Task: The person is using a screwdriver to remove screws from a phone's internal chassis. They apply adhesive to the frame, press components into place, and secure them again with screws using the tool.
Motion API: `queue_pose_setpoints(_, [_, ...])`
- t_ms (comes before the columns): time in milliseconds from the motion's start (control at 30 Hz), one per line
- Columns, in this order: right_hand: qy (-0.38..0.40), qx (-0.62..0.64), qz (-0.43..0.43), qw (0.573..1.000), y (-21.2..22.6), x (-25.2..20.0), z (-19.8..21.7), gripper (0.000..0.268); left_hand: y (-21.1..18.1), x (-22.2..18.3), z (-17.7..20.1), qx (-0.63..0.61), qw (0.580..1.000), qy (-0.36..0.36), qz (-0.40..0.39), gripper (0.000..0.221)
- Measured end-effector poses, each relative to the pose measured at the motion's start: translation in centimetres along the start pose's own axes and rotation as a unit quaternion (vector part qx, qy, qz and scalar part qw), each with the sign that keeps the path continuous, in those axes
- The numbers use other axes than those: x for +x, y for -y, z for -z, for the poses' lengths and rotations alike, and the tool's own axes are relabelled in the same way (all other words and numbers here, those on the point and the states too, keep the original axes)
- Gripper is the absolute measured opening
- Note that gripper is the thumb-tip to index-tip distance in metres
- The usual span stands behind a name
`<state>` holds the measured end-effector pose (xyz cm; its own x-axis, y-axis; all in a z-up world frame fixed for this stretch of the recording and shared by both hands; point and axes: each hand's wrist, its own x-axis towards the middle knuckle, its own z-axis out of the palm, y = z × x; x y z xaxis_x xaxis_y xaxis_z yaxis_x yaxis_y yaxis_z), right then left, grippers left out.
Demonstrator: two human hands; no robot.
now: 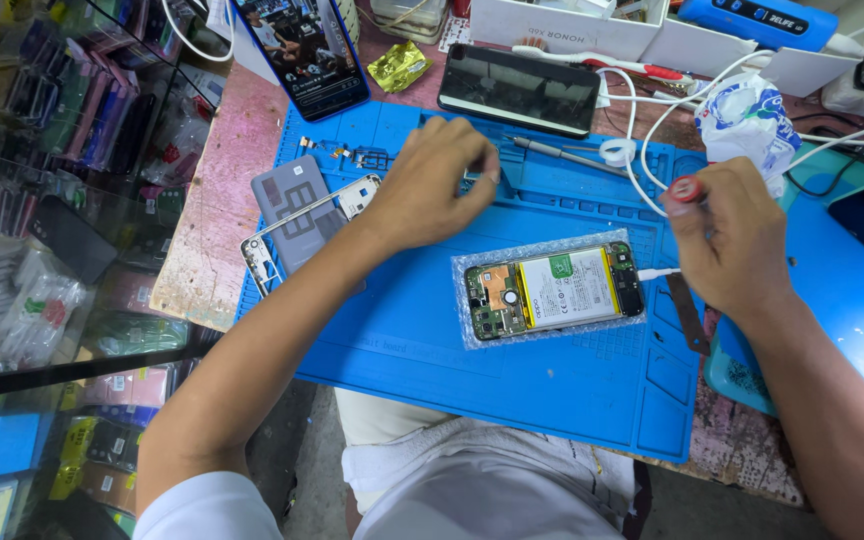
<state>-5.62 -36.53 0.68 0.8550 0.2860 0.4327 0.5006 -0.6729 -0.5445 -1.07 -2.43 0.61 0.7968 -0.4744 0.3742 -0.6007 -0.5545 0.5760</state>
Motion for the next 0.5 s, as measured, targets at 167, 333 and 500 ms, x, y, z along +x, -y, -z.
queue_pose_setpoints(167, [-0.083,-0.079,0.069,0.991,2.2,0.9,0.7,0.023,-1.8,-2.8,1.6,-0.144,0.986,-0.029,0.083,0.018])
queue_pose_setpoints(333, [-0.06,0.053,-0.008,0.997,2.2,0.3,0.7,0.019,-5.5,-6.4,2.4,-0.209,0.965,0.014,0.158,0.021])
queue_pose_setpoints(500, [-0.008,0.109,-0.071,0.991,2.2,0.4,-0.7,0.018,-8.5,-10.2,0.9,-0.272,0.953,-0.021,0.135,0.02])
